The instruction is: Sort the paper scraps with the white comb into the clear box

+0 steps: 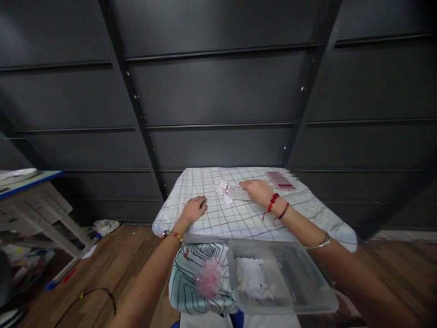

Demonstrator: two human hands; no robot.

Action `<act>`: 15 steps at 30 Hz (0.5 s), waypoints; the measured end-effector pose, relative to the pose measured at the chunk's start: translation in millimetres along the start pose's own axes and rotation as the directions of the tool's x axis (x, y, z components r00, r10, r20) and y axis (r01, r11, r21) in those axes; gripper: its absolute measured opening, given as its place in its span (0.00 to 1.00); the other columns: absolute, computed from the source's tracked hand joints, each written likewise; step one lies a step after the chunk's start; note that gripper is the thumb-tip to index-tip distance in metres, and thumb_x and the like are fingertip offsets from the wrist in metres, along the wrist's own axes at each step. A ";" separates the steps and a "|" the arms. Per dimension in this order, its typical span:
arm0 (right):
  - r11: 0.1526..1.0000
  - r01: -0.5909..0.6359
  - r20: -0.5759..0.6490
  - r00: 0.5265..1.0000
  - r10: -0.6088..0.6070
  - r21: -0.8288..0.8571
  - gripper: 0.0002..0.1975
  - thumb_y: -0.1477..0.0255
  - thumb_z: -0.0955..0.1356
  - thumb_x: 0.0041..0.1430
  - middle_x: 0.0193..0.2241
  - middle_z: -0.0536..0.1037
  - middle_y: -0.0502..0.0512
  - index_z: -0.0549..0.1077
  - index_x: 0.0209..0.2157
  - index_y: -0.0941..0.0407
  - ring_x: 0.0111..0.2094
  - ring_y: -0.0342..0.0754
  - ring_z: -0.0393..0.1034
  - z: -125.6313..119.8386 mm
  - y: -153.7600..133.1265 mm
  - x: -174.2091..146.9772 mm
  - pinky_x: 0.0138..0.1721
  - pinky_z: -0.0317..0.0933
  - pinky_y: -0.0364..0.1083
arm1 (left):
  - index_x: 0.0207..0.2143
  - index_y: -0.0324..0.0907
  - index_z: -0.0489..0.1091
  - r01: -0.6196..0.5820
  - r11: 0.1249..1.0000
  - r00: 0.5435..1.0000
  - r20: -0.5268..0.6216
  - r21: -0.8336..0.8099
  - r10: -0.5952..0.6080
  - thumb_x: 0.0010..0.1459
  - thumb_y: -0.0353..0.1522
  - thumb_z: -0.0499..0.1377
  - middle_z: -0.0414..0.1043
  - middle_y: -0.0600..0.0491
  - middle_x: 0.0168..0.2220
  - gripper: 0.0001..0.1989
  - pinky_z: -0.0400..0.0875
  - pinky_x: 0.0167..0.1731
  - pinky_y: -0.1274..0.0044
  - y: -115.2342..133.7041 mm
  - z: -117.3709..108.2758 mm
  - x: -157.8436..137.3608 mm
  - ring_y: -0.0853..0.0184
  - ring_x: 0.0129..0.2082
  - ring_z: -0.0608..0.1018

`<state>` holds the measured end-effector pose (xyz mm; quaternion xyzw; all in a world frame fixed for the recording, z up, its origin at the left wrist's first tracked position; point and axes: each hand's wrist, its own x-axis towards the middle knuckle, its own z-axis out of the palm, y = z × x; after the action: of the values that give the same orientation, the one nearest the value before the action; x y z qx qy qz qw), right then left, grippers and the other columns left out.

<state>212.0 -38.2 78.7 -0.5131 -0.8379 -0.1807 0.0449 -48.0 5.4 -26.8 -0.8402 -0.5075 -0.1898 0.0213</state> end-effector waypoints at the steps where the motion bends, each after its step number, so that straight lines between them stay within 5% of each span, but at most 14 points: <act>1: 1.000 0.010 0.007 1.000 -0.010 -0.001 0.15 0.81 0.58 0.53 0.38 0.75 0.61 0.69 0.41 0.59 0.38 0.48 0.69 0.3 -2.0 3.1 0.35 0.59 0.44 | 0.47 0.37 0.67 -0.001 1.000 1.000 0.000 -0.001 0.001 0.57 0.31 0.48 0.66 0.47 0.50 0.17 0.58 0.51 0.73 -0.1 -0.1 -0.1 0.63 0.51 0.67; 15: 0.997 0.072 0.028 0.997 -0.072 -0.001 0.15 0.81 0.58 0.54 0.37 0.75 0.58 0.68 0.41 0.57 0.36 0.48 0.70 -7.4 -10.6 -3.2 0.34 0.58 0.43 | 0.46 0.39 0.67 0.017 0.999 1.000 -0.004 -0.032 -0.017 0.56 0.32 0.49 0.66 0.48 0.50 0.17 0.58 0.52 0.72 -3.4 2.5 0.1 0.63 0.51 0.66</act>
<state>203.4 -47.8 82.1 -0.4850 -0.8562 -0.1760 0.0262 -50.2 7.7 -29.6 -0.8357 -0.5116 -0.1997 0.0074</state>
